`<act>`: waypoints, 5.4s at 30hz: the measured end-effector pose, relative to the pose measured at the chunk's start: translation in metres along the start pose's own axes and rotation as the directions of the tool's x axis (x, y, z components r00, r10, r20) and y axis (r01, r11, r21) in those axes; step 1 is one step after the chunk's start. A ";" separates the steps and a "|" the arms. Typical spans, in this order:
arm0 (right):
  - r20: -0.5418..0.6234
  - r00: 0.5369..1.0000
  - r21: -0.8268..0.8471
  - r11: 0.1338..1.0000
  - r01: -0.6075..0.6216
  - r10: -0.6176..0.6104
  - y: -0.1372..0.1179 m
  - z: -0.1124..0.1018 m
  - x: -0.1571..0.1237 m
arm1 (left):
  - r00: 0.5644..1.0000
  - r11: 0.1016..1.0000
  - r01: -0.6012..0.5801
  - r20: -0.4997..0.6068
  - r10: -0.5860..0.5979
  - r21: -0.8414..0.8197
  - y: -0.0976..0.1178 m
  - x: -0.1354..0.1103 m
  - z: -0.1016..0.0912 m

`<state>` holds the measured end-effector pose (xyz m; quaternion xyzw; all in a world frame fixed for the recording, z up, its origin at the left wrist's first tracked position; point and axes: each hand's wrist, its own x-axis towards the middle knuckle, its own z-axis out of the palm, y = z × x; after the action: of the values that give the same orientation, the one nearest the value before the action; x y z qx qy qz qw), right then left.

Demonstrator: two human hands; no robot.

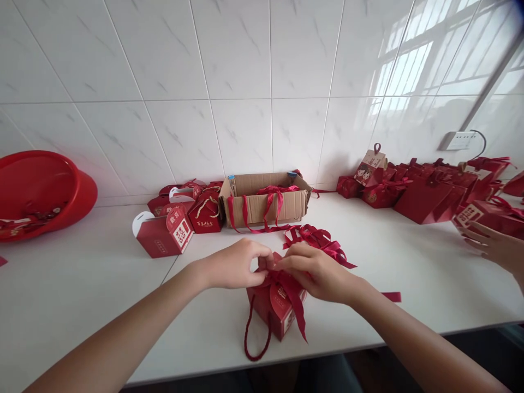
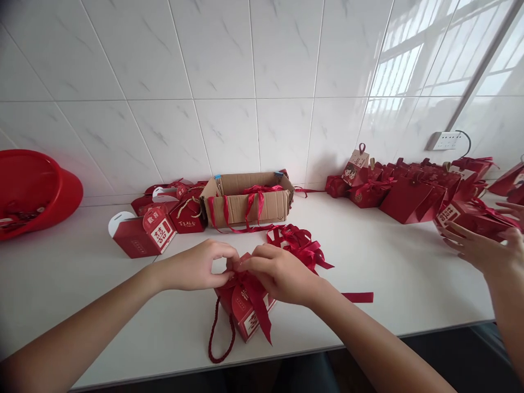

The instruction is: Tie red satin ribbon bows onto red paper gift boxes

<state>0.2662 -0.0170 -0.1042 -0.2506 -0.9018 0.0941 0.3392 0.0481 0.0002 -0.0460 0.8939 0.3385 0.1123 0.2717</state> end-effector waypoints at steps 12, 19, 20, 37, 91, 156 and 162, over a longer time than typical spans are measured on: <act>-0.048 0.986 -0.112 0.981 0.156 -0.162 0.012 0.010 -0.009 | 0.982 0.982 0.091 0.180 -0.061 -0.164 -0.012 0.010 0.006; -0.102 0.986 -0.022 0.991 0.132 -0.134 0.015 0.013 -0.012 | 0.985 0.918 0.089 0.171 -0.023 -0.387 -0.028 0.007 0.011; -0.109 0.986 0.001 0.992 0.127 -0.126 0.016 0.014 -0.013 | 0.982 0.914 0.089 0.186 -0.015 -0.396 -0.030 0.005 0.011; -0.106 0.994 0.120 0.992 0.039 -0.026 0.018 0.023 -0.015 | 0.978 0.950 0.085 0.208 -0.022 -0.299 -0.040 0.010 0.009; -0.099 0.992 0.218 0.974 -0.055 0.078 0.012 0.027 -0.016 | 0.991 0.944 -0.027 -0.135 -0.019 -0.328 -0.038 -0.005 0.023; -0.155 0.987 0.053 0.998 0.042 -0.034 0.022 0.031 -0.011 | 0.988 0.944 -0.023 0.135 0.071 -0.331 -0.045 0.006 0.023; -0.147 0.989 0.177 0.984 0.000 0.026 0.014 0.027 -0.013 | 0.999 0.899 0.012 -0.026 -0.026 -0.437 -0.044 0.012 0.028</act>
<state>0.2623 -0.0115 -0.1369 -0.2319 -0.8605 0.1569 0.4256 0.0440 0.0242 -0.0936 0.8050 0.3175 0.1967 0.4609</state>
